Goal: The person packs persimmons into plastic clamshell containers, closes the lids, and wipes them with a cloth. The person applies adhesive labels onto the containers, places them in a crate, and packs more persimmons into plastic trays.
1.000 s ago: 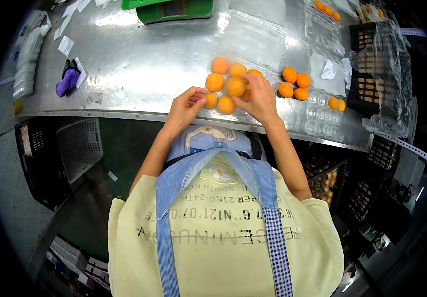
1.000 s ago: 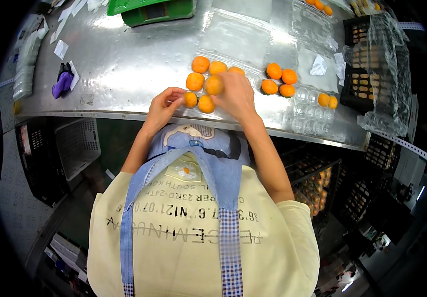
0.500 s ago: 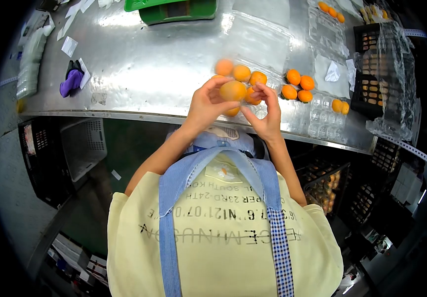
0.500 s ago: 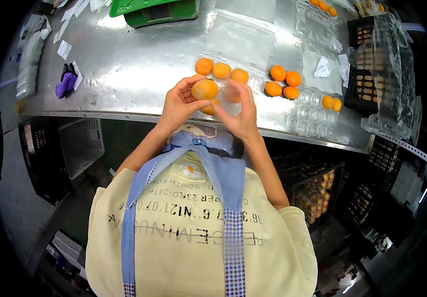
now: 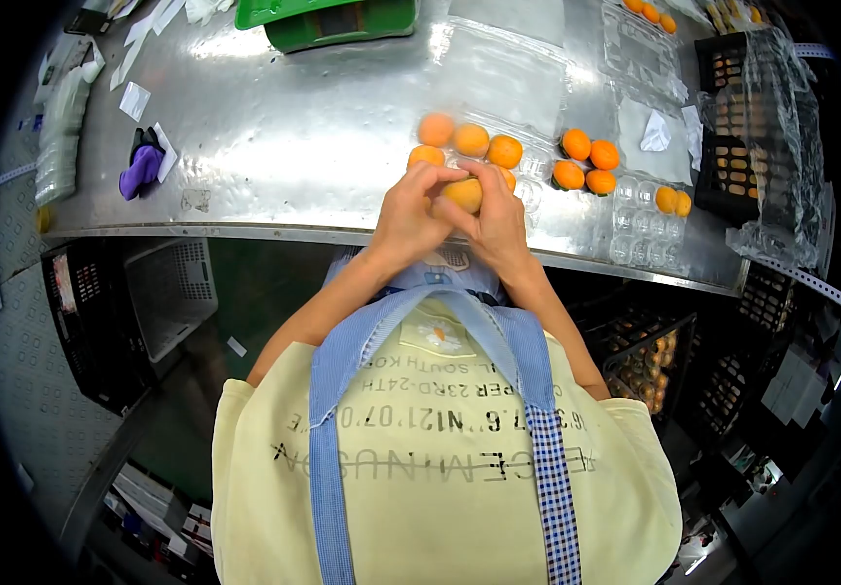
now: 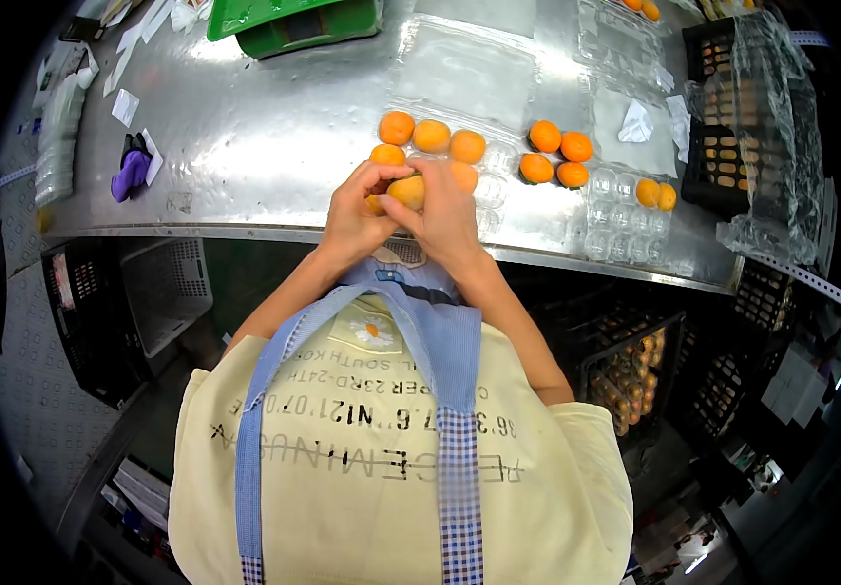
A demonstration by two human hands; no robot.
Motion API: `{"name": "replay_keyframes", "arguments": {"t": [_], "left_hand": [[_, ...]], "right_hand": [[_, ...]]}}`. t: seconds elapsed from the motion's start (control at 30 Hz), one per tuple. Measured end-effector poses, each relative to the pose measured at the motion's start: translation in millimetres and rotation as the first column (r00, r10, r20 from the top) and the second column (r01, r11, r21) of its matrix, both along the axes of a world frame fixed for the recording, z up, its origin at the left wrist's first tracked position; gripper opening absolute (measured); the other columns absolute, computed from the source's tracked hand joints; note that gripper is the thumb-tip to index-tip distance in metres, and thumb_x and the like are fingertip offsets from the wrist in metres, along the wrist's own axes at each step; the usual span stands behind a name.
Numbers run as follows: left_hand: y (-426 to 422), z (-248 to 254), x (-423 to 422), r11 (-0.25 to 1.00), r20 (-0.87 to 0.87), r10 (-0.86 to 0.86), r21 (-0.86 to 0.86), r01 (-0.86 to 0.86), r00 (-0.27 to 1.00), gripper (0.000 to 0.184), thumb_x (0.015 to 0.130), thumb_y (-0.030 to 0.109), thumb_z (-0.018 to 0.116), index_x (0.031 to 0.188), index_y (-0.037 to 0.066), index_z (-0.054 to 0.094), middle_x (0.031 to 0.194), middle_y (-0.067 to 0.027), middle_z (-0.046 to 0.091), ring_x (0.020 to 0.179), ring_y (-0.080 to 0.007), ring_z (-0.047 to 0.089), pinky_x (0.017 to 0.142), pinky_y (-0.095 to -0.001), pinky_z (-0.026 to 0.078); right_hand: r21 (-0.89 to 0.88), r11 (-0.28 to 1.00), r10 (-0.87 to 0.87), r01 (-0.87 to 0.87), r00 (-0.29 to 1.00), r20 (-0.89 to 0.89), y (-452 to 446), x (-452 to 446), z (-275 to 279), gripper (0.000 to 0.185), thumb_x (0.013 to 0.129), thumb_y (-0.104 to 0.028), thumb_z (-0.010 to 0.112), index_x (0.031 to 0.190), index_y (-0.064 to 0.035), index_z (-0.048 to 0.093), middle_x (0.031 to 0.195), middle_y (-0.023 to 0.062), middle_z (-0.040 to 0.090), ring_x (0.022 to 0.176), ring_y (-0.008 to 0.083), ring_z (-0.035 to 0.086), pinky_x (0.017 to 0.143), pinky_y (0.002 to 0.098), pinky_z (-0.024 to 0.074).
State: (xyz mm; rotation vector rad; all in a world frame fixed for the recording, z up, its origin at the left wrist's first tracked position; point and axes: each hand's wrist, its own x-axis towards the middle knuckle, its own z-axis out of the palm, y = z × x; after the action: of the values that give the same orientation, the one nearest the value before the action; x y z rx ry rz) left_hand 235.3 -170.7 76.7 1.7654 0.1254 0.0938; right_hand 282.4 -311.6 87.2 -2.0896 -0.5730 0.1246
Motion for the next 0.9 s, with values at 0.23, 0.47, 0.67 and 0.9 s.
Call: {"name": "replay_keyframes", "arguments": {"t": [0.23,0.47,0.67,0.9], "left_hand": [[3,2,-1,0.982,-0.139,-0.135,-0.153,0.113,0.981,0.055,0.073,0.000,0.081,0.122,0.001,0.057,0.112,-0.0074,0.063,0.099,-0.0151,0.063,0.085,-0.0286,0.052],[4,-5,-1,0.953,-0.189,-0.112,-0.300,0.051,0.975,0.056,0.076,0.001,0.079,0.126,0.002,0.054,0.116,-0.0098,0.063,0.104,-0.0165,0.062,0.088,-0.0296,0.053],[-2,-6,-3,0.940,-0.119,-0.080,-0.340,0.035,0.990,0.074,0.071,0.004,0.082,0.137,0.006,0.049,0.117,-0.0095,0.060,0.089,-0.0144,0.062,0.077,-0.0265,0.052],[10,-8,8,0.968,-0.209,-0.003,-0.246,-0.050,0.978,0.046,0.086,0.002,0.067,0.129,0.005,0.053,0.114,-0.0077,0.059,0.085,-0.0091,0.061,0.078,-0.0236,0.051]], "right_hand": [[-0.045,0.998,0.041,-0.053,0.970,-0.241,-17,16,-10,0.019,0.091,-0.018,0.056,0.103,-0.0041,0.061,0.084,0.0192,0.064,0.080,0.0394,0.063,0.068,0.0428,0.0510],[0.256,0.961,0.136,0.101,0.635,-0.760,-28,20,-7,0.030,0.093,-0.018,0.061,0.118,-0.0030,0.059,0.084,0.0083,0.066,0.073,0.0236,0.065,0.062,0.0348,0.0516],[0.344,0.930,0.119,0.127,0.782,-0.611,-26,1,-16,0.049,0.087,-0.024,0.072,0.126,-0.0012,0.053,0.099,0.0085,0.064,0.089,0.0111,0.062,0.074,0.0256,0.0525],[0.485,0.674,-0.122,0.557,0.731,-0.671,-117,68,-1,0.038,0.089,-0.024,0.069,0.116,-0.0015,0.055,0.080,0.0038,0.061,0.061,0.0108,0.058,0.056,0.0233,0.0466]]}}
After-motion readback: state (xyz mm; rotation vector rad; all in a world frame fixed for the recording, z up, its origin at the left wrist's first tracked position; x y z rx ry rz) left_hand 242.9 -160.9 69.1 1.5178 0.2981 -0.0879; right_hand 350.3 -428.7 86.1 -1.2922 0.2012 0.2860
